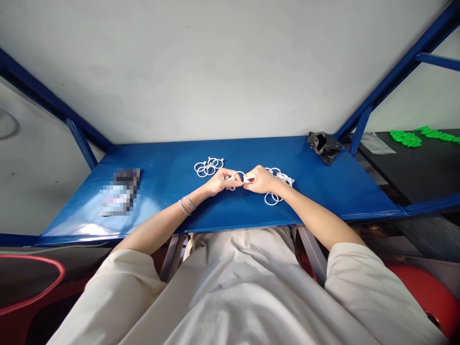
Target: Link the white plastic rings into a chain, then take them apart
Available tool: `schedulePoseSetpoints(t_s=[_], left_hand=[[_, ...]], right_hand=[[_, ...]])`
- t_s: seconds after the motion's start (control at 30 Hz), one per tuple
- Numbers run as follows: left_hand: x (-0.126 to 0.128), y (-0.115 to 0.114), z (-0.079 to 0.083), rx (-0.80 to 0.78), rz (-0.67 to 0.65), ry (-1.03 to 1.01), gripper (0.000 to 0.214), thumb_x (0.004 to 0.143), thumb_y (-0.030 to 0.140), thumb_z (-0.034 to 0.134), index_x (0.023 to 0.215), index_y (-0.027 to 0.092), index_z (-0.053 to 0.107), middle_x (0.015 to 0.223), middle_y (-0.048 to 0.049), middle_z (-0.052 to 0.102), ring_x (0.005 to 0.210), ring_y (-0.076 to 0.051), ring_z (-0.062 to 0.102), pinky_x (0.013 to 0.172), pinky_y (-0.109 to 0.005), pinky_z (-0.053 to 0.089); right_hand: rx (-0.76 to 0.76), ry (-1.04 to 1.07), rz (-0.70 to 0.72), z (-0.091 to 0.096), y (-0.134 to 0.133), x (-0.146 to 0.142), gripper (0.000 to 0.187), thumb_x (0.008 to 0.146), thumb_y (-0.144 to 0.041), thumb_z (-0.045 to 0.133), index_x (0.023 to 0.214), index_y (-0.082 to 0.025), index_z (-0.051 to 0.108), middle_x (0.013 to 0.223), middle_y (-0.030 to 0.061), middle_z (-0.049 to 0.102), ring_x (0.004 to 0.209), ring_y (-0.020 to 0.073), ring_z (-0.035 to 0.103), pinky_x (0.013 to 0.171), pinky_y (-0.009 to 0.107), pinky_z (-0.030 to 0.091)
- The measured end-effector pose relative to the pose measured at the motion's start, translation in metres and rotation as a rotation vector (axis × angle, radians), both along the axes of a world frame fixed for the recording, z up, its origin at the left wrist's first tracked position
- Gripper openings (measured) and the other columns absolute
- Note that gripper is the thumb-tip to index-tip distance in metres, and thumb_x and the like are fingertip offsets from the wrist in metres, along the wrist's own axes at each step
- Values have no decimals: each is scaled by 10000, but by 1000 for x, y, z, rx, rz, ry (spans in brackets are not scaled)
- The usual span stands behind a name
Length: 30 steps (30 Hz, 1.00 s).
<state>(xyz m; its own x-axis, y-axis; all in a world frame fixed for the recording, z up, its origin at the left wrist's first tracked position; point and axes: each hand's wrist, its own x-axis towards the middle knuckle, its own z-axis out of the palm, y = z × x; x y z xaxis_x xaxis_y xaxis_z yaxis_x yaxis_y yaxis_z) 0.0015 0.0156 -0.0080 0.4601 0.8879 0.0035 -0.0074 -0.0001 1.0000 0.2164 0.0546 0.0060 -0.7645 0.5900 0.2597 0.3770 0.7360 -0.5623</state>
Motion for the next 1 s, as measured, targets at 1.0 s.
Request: schedulePoseSetpoints(t_s=[1.0], left_hand=[[14,-3,3,-218,172,-231,630,742,617,882,619,169,456,625,48,344,517,-36,237,467,-211,145]], right_hand=[[203,-293,-37,4,4,-4,297,776,-204,567,506,-196,443,523,30,566,522,137,362,587,334,219]])
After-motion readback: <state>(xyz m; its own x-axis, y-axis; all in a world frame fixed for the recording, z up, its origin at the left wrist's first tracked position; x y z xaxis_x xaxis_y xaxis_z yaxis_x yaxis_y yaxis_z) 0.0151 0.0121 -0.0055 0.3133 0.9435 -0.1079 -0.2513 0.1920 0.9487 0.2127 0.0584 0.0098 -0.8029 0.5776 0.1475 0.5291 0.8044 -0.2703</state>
